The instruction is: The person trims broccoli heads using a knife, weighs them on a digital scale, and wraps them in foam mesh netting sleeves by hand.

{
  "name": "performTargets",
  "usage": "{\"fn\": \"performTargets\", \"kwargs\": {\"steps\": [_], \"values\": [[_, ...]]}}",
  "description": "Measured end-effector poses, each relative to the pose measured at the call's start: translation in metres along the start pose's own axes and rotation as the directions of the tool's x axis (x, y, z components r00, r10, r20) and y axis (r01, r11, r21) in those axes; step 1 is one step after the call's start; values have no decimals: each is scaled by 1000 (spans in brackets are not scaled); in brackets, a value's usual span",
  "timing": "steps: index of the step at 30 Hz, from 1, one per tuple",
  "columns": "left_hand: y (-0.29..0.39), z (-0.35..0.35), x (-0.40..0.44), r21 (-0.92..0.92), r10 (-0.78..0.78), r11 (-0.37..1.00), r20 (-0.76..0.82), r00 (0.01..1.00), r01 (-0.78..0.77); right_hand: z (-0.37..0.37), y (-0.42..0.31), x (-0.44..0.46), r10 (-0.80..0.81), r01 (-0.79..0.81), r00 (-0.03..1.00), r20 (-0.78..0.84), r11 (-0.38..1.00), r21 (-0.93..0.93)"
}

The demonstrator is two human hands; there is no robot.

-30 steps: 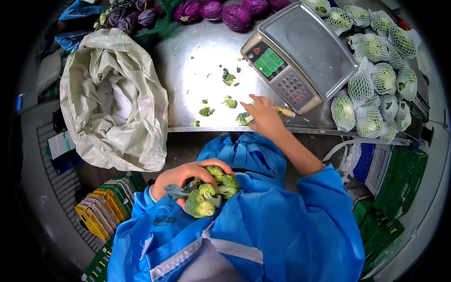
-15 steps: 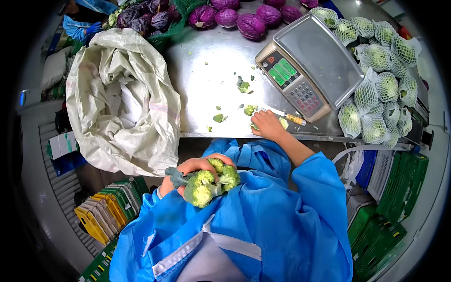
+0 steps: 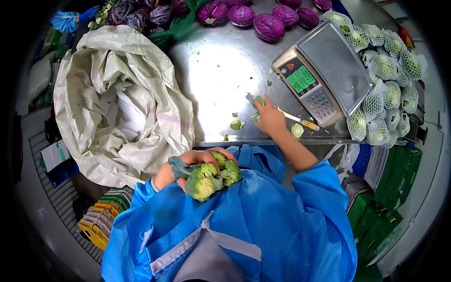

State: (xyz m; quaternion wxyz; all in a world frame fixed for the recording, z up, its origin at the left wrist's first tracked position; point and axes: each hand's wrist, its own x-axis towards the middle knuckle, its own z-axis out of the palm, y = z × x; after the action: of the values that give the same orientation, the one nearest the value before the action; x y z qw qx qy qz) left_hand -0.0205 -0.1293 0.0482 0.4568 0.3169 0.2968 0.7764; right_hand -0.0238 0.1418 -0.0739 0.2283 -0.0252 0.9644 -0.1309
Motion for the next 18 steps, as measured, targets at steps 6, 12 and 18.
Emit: {"fn": "performTargets", "kwargs": {"steps": [6,12,18], "values": [[8,-27,-9,69,73,995,40,997,-76,21,1,-23,3,-2,994,-110,1000,16],[4,-21,-15,33,76,996,41,996,-78,-4,-34,-12,-89,109,959,-270,992,60],[-50,34,-28,206,273,948,-132,953,-243,38,-72,2,-489,453,869,-69,846,-282]]}}
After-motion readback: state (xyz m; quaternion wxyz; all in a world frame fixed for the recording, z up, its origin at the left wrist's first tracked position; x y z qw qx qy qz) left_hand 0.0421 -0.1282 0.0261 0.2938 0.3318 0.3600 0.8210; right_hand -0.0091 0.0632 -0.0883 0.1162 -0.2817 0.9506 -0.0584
